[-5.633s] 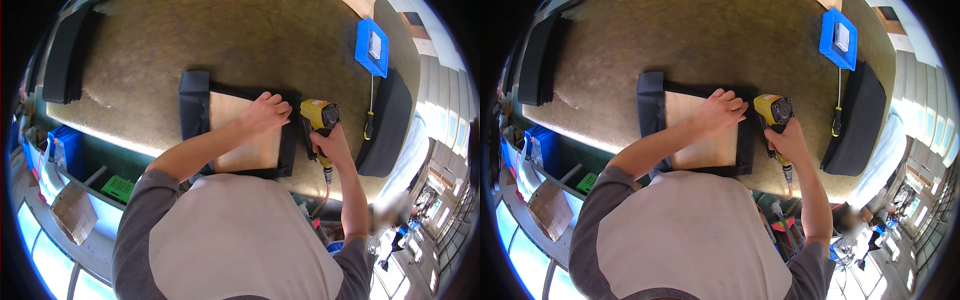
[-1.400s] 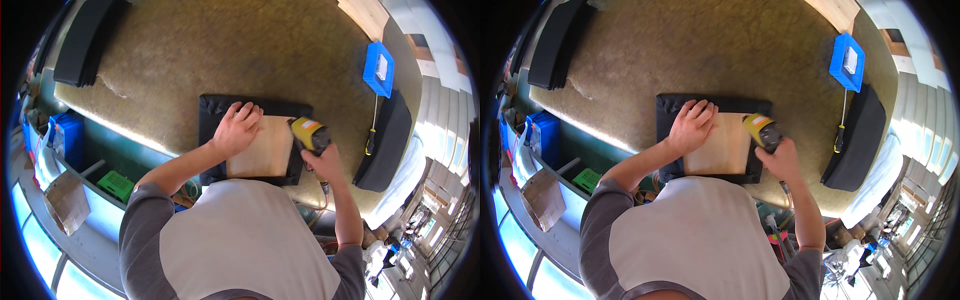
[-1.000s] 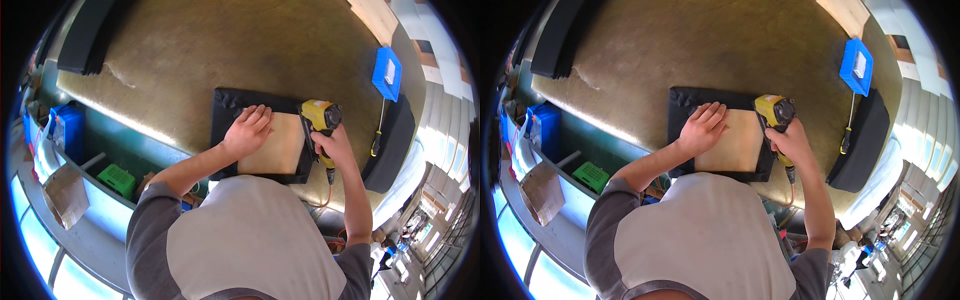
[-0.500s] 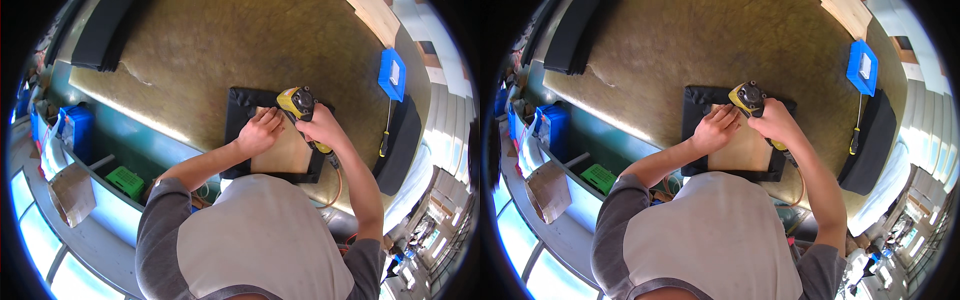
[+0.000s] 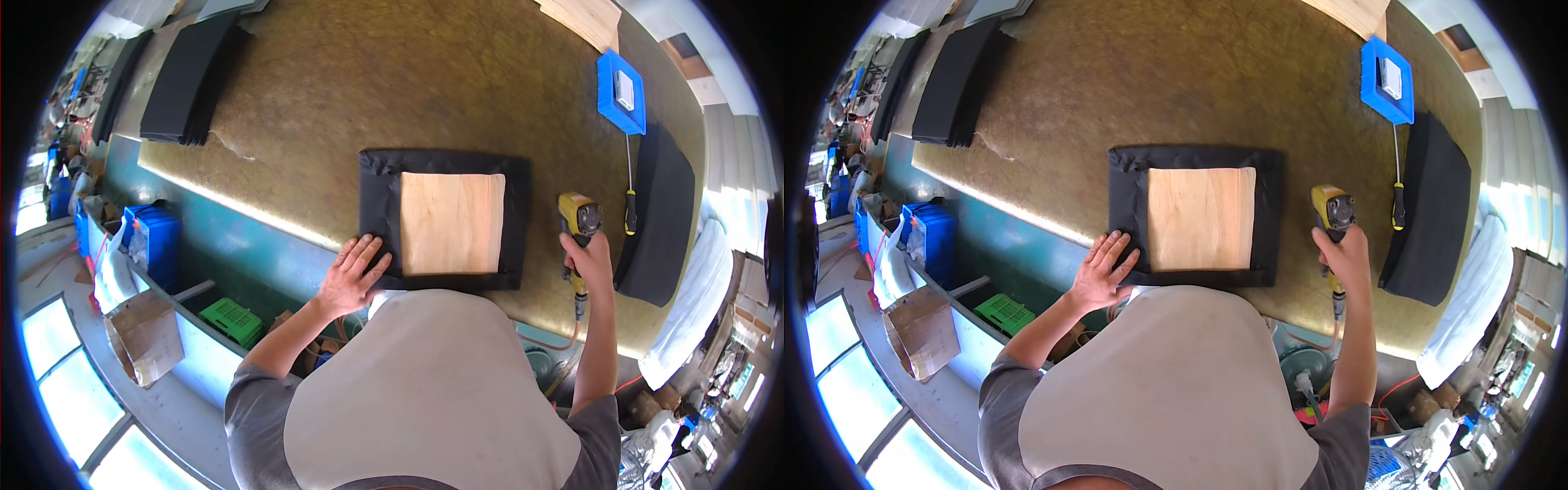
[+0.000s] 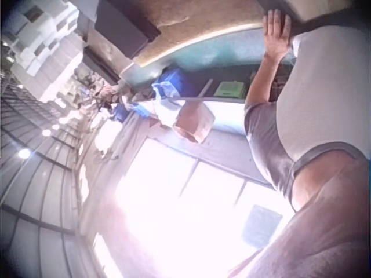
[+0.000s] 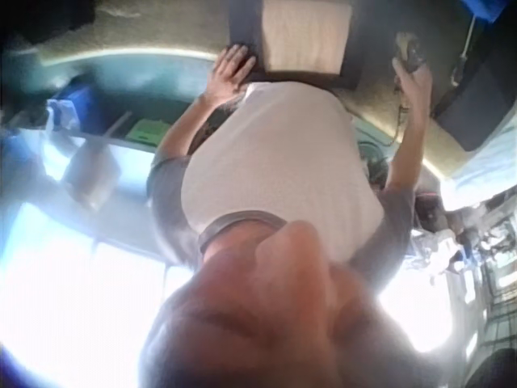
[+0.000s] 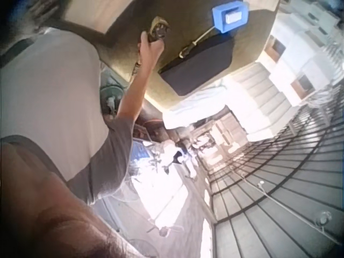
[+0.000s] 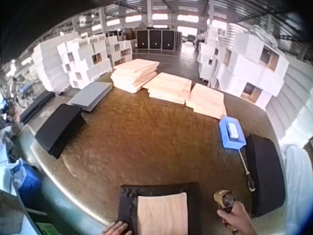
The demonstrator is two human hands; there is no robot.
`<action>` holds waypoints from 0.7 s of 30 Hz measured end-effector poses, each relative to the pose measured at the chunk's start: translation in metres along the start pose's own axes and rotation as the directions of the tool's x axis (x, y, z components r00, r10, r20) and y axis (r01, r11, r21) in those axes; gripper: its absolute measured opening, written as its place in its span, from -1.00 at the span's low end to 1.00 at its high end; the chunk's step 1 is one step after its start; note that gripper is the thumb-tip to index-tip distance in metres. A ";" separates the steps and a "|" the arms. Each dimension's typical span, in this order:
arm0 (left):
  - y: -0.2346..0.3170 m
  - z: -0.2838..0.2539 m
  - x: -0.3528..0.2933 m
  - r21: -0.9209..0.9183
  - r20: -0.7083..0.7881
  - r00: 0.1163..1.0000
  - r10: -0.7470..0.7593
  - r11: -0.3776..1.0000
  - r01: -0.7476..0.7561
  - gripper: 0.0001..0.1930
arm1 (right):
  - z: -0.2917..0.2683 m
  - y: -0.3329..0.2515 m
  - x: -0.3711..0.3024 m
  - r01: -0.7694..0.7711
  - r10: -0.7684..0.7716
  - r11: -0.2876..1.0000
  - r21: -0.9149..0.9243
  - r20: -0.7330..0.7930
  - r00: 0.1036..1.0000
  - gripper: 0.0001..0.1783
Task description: Upholster wooden panels by stapling black fabric around them using a pneumatic staple gun.
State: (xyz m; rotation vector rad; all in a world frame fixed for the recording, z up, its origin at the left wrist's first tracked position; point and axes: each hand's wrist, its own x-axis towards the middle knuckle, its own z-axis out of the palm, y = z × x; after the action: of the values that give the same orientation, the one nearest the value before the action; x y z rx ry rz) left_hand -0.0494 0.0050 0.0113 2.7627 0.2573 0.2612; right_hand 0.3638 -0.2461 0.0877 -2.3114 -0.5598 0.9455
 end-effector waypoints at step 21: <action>-0.038 -0.112 0.054 -0.973 0.215 0.567 -0.795 -0.128 0.190 -0.66 | 0.047 0.063 -0.040 0.189 -0.248 0.908 -0.374 -0.116 0.962 -0.05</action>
State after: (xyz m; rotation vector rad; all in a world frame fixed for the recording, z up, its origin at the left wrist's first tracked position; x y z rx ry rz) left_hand -0.0267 0.0884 0.1085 0.9432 0.9409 0.6047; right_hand 0.3129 -0.2993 0.0393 -2.5446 -0.9693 0.5781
